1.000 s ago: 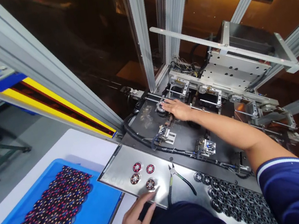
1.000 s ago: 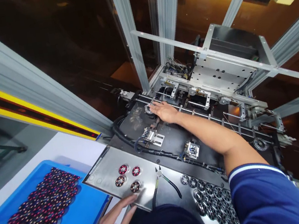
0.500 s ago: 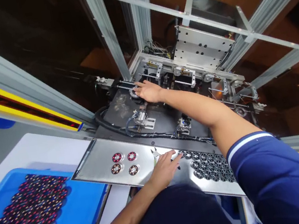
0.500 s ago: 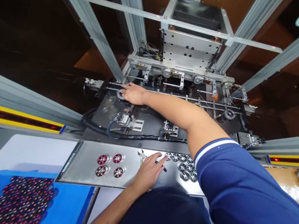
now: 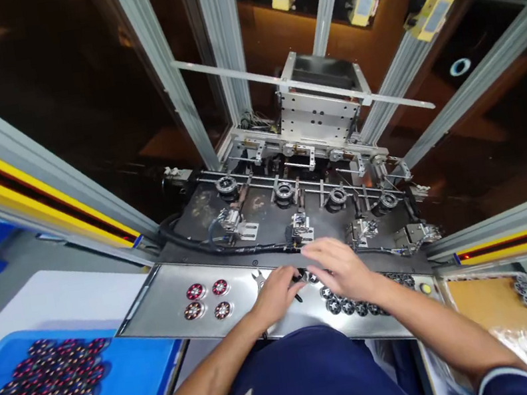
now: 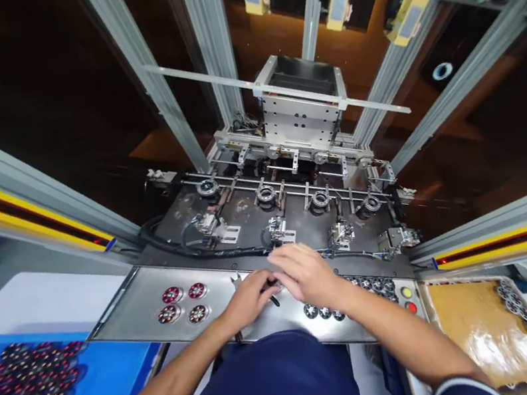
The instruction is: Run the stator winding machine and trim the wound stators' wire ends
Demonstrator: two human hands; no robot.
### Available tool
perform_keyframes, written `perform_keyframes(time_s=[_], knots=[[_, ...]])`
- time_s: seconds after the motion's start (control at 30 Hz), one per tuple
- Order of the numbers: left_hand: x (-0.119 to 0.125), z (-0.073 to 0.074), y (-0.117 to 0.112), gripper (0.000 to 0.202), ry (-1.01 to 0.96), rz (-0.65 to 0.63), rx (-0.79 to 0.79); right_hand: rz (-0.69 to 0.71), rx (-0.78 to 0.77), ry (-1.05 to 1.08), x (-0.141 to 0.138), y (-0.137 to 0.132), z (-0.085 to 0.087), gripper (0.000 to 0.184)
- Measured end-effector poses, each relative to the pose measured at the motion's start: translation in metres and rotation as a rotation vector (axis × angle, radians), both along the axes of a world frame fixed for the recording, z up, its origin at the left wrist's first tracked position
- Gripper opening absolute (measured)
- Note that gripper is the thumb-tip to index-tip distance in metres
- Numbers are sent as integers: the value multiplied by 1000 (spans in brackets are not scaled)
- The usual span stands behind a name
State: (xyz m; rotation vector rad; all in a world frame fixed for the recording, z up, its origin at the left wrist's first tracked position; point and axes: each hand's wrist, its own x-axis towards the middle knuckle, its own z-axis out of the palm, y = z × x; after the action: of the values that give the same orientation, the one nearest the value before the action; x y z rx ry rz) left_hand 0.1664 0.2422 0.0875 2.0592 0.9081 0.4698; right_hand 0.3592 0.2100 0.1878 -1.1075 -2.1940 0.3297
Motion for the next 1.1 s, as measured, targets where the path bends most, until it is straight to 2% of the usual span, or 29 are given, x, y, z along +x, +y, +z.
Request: perform_keyframes(time_s=[0.07, 0.17, 0.23, 0.27, 0.33, 0.4, 0.5, 0.57, 0.67, 0.73, 0.83, 0.93, 1.0, 1.1], knots=[[-12, 34, -2, 17, -71, -24, -58, -60, -29, 41, 5, -33, -14, 51], [-26, 83, -8, 19, -155, -87, -152, -101, -46, 102, -5, -58, -13, 59], [-29, 102, -17, 22, -210, -94, -209, -121, -16, 145, -16, -66, -6, 55], [-28, 106, -23, 27, -245, -83, -239, -137, 16, 175, -21, -69, -3, 55], [-25, 104, -36, 39, -327, -36, -300, -178, 81, 250, -30, -71, -1, 56], [-23, 95, -47, 49, -405, 34, -351, -216, 129, 320, -37, -72, -1, 59], [-26, 84, -57, 50, -475, 174, -368, -184, 107, 372, -40, -69, 2, 60], [-34, 83, -58, 46, -482, 249, -352, -90, -26, 391, -36, -63, 11, 51], [-49, 92, -57, 37, -432, 279, -304, 65, -366, 422, -24, -50, 28, 27], [-56, 100, -56, 32, -353, 242, -214, 155, -556, 439, -18, -39, 37, 19], [-61, 107, -55, 30, -281, 156, -66, 302, -745, 449, -14, -25, 43, 16], [-61, 108, -54, 31, -291, 104, -35, 478, -862, 436, -16, -18, 44, 16], [-61, 106, -53, 30, -290, 93, -81, 590, -883, 421, -16, -14, 46, 17], [-56, 99, -50, 42, -333, 196, -232, 665, -832, 359, -11, 7, 51, 17]])
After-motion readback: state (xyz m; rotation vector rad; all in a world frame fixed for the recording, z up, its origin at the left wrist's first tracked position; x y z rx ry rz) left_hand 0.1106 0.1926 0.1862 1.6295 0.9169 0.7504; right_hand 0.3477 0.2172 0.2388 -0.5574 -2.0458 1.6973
